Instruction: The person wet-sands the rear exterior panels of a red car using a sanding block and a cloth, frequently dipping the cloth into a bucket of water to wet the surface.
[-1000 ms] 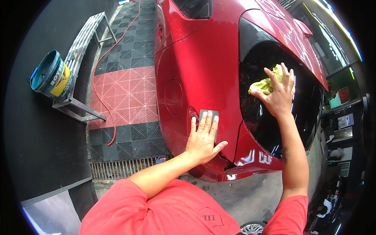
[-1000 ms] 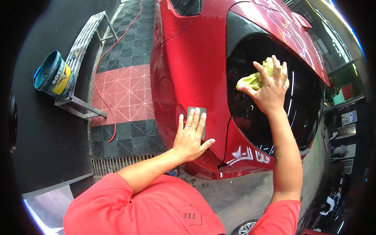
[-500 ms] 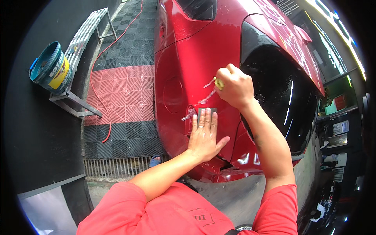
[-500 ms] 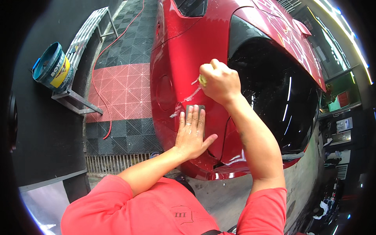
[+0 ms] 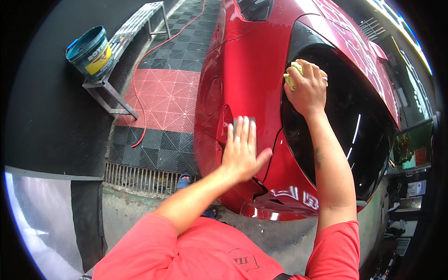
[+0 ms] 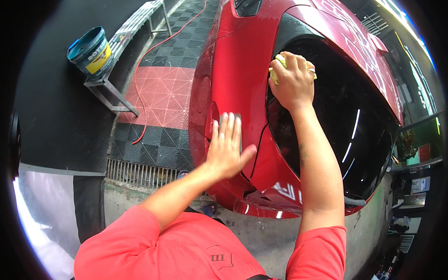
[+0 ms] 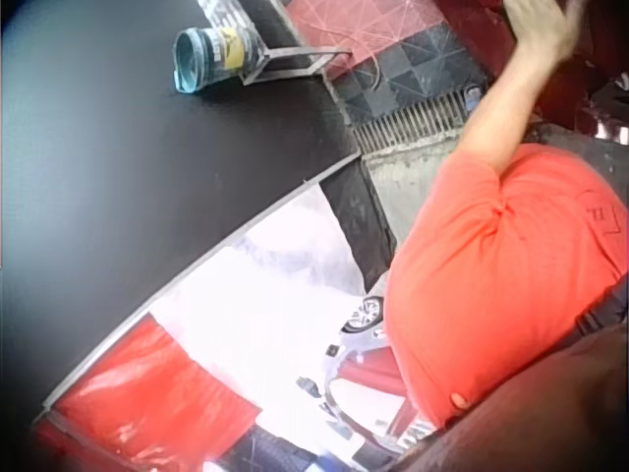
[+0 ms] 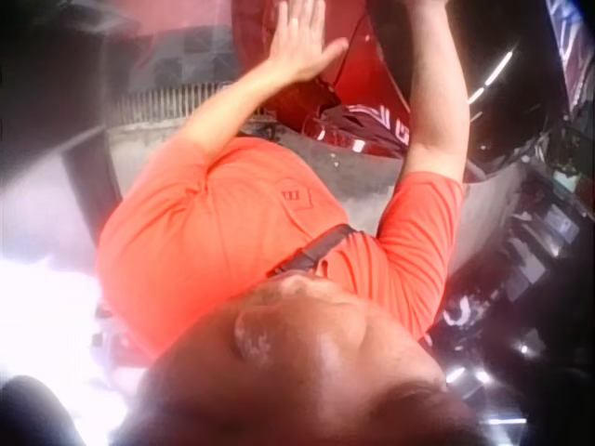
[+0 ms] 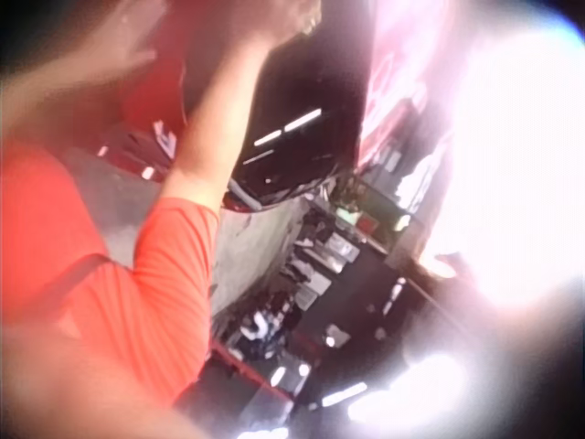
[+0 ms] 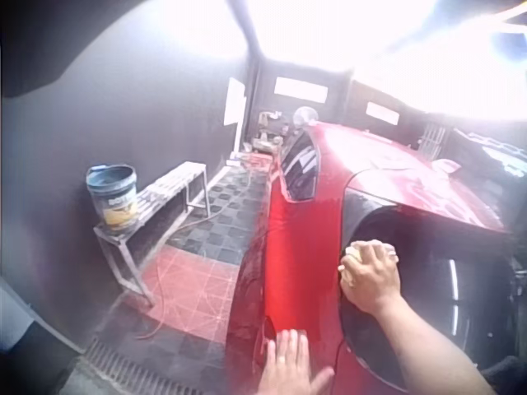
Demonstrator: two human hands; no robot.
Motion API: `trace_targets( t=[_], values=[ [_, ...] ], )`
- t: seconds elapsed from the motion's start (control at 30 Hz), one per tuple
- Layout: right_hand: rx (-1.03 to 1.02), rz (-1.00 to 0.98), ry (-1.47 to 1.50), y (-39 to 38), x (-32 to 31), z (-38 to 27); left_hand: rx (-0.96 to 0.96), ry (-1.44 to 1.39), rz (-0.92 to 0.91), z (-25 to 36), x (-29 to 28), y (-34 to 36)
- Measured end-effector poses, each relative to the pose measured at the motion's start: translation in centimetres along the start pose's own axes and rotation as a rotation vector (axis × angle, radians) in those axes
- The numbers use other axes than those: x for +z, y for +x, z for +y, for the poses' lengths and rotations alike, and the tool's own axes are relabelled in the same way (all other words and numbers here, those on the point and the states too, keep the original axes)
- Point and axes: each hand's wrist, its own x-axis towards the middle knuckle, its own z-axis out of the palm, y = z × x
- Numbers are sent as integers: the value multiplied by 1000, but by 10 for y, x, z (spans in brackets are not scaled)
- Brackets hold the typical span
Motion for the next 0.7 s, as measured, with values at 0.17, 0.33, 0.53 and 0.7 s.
trace_targets(
  t=[0.17,0.33,0.53,0.7],
  values=[
    [-20,27,7,13,-5,-8,-394,-100,67,-70,0,101],
    [-16,33,22,-3,2,6,-119,62,101,12,10,22],
    [-17,42,-9,9,-1,-2,-527,-31,51,-65,-10,112],
    [-3,10,-36,-5,3,9,-190,57,1,11,13,16]
  ],
)
